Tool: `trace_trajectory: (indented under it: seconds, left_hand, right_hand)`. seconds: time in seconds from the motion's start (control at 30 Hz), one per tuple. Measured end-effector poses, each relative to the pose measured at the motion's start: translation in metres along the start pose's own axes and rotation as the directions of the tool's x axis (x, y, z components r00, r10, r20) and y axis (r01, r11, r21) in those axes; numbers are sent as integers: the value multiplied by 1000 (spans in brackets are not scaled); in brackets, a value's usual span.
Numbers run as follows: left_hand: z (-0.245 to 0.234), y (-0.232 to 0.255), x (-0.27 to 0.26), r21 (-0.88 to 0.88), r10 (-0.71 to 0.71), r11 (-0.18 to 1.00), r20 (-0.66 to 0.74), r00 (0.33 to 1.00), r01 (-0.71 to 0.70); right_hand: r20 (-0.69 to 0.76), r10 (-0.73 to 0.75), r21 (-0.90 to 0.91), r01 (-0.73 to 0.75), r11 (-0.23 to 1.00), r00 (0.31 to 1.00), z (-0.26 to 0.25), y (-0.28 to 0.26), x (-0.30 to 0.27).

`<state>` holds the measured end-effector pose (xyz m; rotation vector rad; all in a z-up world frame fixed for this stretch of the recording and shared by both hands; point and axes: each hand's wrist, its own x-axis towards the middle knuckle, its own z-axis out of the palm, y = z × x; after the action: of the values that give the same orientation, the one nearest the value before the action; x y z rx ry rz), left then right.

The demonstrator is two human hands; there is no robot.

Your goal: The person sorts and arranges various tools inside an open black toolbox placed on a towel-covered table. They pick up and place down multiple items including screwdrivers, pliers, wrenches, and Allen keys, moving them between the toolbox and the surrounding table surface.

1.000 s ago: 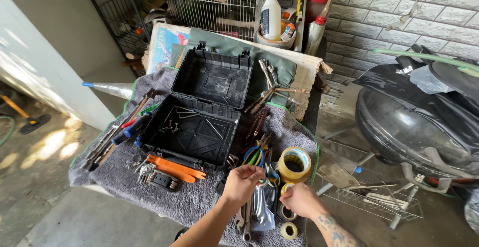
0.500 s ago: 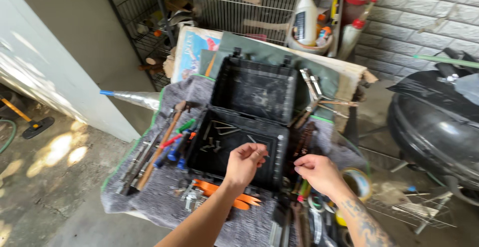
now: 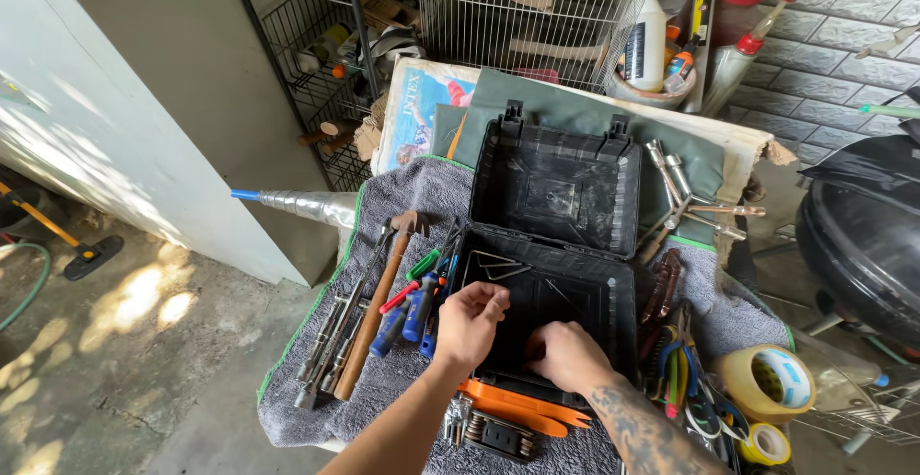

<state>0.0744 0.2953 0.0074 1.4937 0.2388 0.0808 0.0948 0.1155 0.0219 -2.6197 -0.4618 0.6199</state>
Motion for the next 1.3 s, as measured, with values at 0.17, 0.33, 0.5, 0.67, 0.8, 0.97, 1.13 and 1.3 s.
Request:
trace_trajectory:
  seconds: [0.17, 0.33, 0.5, 0.67, 0.8, 0.97, 1.13, 1.3]
  left_hand:
    - [3, 5, -6, 3, -34, 999, -75, 997, 34]
    - [0, 6, -6, -41, -11, 999, -104, 994, 7]
    - [2, 0, -3, -117, 24, 992, -123, 992, -38]
    - [1, -1, -3, -117, 37, 992, -130, 991, -52]
    - [-1, 3, -5, -74, 12, 997, -122, 992, -22]
    - [0, 4, -5, -75, 6, 997, -119, 993, -15]
    - [0, 3, -4, -76, 22, 997, -111, 994, -31]
    - [-1, 3, -4, -43, -16, 999, -108, 994, 11]
  right_hand:
    - [122, -63, -125, 78, 989, 991, -7, -6, 4]
    - [214, -185, -168, 223, 960, 959, -12, -9, 9]
    - [146, -206, -115, 224, 968, 968, -14, -11, 7]
    - [129, -188, -98, 201, 975, 974, -14, -18, 5]
    - [178, -183, -87, 201, 976, 967, -14, -14, 9]
    - [147, -183, 7, 184, 983, 972, -6, 8, 12]
    - [109, -104, 68, 97, 993, 989, -3, 23, 9]
    - [115, -64, 78, 55, 995, 991, -8, 25, 0]
